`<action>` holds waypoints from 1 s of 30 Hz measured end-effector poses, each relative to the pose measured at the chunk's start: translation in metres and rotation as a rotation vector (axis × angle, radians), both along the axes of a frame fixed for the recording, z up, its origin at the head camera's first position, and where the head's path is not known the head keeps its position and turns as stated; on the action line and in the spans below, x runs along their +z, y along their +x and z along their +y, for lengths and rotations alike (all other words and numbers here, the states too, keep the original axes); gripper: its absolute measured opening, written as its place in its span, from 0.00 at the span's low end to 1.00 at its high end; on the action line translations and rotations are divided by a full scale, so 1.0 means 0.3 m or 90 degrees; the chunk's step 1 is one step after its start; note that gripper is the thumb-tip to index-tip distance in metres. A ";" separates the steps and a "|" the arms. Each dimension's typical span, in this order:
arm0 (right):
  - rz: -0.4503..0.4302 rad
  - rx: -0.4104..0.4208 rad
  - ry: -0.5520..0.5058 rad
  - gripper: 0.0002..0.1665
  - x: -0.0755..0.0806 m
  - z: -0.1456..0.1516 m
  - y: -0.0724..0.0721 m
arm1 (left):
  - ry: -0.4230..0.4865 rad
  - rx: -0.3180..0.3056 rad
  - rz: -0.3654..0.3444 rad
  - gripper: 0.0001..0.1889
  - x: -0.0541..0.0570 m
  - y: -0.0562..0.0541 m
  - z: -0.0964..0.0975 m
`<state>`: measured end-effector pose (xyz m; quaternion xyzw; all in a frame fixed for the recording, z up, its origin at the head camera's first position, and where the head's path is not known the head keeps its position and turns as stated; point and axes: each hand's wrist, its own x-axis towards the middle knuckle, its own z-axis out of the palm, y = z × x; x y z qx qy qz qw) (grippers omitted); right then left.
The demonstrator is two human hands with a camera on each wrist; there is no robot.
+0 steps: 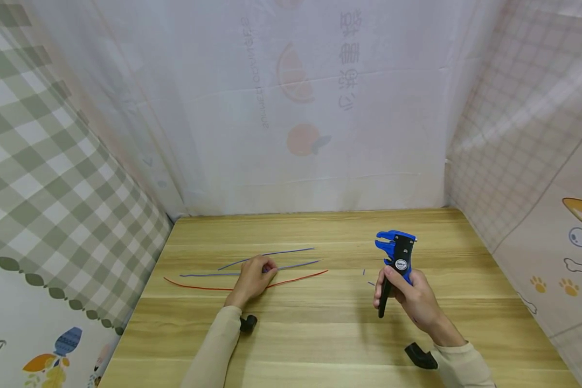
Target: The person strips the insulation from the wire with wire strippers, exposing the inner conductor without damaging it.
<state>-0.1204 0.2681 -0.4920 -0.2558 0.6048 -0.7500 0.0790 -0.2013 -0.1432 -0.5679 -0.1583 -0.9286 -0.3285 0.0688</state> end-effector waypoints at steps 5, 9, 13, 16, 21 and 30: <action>0.004 -0.003 0.014 0.23 0.002 0.002 0.001 | -0.030 0.025 -0.026 0.06 0.022 0.010 0.014; 0.003 -0.005 0.019 0.22 0.006 0.001 0.004 | -0.034 0.028 -0.031 0.06 0.020 0.008 0.015; 0.003 -0.005 0.017 0.22 0.009 0.003 0.007 | -0.032 0.023 -0.037 0.04 0.026 0.009 0.016; 0.011 0.000 0.015 0.22 0.009 0.006 0.010 | -0.028 0.024 -0.038 0.04 0.029 0.010 0.018; 0.005 -0.006 0.030 0.22 0.013 0.016 0.012 | -0.025 0.022 -0.045 0.04 0.025 0.010 0.016; -0.002 -0.016 0.037 0.21 0.014 0.024 0.010 | 0.020 -0.019 -0.021 0.11 0.002 0.013 -0.002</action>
